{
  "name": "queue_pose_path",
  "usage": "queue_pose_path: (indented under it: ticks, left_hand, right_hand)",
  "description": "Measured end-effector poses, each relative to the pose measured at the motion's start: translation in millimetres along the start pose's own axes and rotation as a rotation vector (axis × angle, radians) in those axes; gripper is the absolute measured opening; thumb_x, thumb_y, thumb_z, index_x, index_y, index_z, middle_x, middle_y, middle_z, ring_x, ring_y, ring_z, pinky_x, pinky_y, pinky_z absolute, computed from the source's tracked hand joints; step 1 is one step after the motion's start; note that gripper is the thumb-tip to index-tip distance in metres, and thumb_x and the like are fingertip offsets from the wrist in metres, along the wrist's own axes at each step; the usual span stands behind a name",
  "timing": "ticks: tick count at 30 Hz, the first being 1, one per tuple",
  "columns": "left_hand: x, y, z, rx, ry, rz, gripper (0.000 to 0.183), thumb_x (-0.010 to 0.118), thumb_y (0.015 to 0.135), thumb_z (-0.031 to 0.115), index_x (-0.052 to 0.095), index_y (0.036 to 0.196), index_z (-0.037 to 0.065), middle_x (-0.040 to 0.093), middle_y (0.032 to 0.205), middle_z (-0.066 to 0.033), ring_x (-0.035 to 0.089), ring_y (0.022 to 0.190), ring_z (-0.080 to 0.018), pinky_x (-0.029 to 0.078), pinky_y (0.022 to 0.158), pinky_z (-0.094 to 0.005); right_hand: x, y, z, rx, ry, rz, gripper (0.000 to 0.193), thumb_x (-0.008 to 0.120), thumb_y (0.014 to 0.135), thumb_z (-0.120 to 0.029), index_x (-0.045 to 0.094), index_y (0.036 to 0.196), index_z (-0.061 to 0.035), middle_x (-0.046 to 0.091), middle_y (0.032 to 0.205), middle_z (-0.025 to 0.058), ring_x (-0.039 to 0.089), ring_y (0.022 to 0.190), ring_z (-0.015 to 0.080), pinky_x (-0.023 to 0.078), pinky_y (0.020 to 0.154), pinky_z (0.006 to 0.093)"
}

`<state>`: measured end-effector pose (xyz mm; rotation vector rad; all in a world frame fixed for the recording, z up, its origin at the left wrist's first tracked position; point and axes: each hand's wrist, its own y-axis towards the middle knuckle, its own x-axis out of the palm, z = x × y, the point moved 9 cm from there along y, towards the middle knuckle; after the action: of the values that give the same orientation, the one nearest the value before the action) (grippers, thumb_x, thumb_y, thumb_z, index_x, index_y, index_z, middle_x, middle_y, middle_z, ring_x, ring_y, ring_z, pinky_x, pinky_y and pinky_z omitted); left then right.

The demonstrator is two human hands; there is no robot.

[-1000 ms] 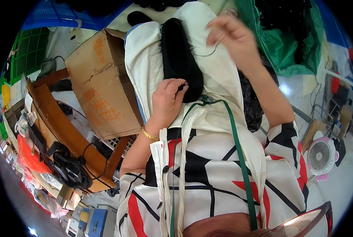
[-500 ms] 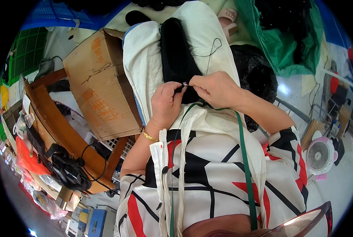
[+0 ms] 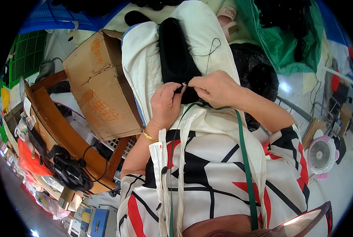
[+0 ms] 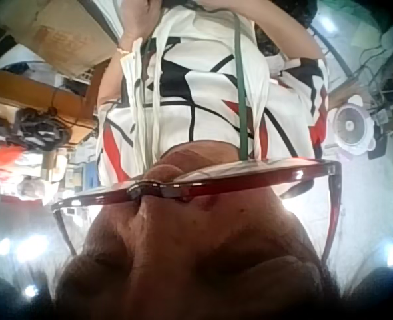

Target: The person sits on the floor and sews the sole of a black slipper using a needle and thread. They repeatedly pull the thread through the slipper material to secure the sole, handling the slipper with both hands.

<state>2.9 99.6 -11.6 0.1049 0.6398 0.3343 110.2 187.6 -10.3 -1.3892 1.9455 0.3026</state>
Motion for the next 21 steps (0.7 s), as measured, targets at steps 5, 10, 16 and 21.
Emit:
queue_pose_path:
  ticks: [5,10,16,21]
  left_hand:
    - [0.9,-3.1,-3.7,-0.001,-0.002,0.011,0.018,0.074,0.079,0.000,0.065,0.093,0.004,0.068,0.089,-0.0109,0.063,0.077,-0.0283,0.050,0.066,-0.0339]
    - [-0.4,-3.0,-5.4,-0.078,-0.051,0.029,0.016,0.074,0.080,0.001,0.066,0.094,0.004,0.068,0.090,-0.0109,0.064,0.077,-0.0275,0.051,0.067,-0.0332]
    - [0.6,-4.8,-7.0,-0.056,-0.062,0.035,0.018,0.074,0.080,0.001,0.067,0.097,0.004,0.068,0.091,-0.0113,0.064,0.079,-0.0268,0.051,0.068,-0.0323]
    - [-1.4,-6.7,-8.5,-0.170,-0.083,0.029,0.023,0.074,0.079,-0.001,0.066,0.100,0.003,0.067,0.092,-0.0118,0.063,0.078,-0.0263,0.051,0.068,-0.0316]
  right_hand:
    - [13.7,-0.9,3.1,0.037,0.018,0.005,0.014,0.059,0.084,-0.013,0.059,0.096,-0.0060,0.063,0.065,0.0152,0.062,0.061,0.0357,0.048,0.055,0.0457]
    - [28.8,-4.4,-2.3,0.026,-0.076,0.020,0.015,0.058,0.084,-0.012,0.051,0.093,-0.0037,0.062,0.064,0.0140,0.064,0.061,0.0342,0.048,0.052,0.0468]
    - [25.7,-0.2,-3.3,-0.022,-0.064,0.112,0.010,0.056,0.091,-0.012,0.051,0.096,-0.0048,0.062,0.066,0.0130,0.062,0.059,0.0347,0.047,0.052,0.0452]
    - [30.8,-2.8,5.1,0.027,-0.035,0.125,0.012,0.055,0.095,-0.016,0.051,0.096,-0.0050,0.063,0.067,0.0142,0.063,0.062,0.0354,0.048,0.053,0.0452]
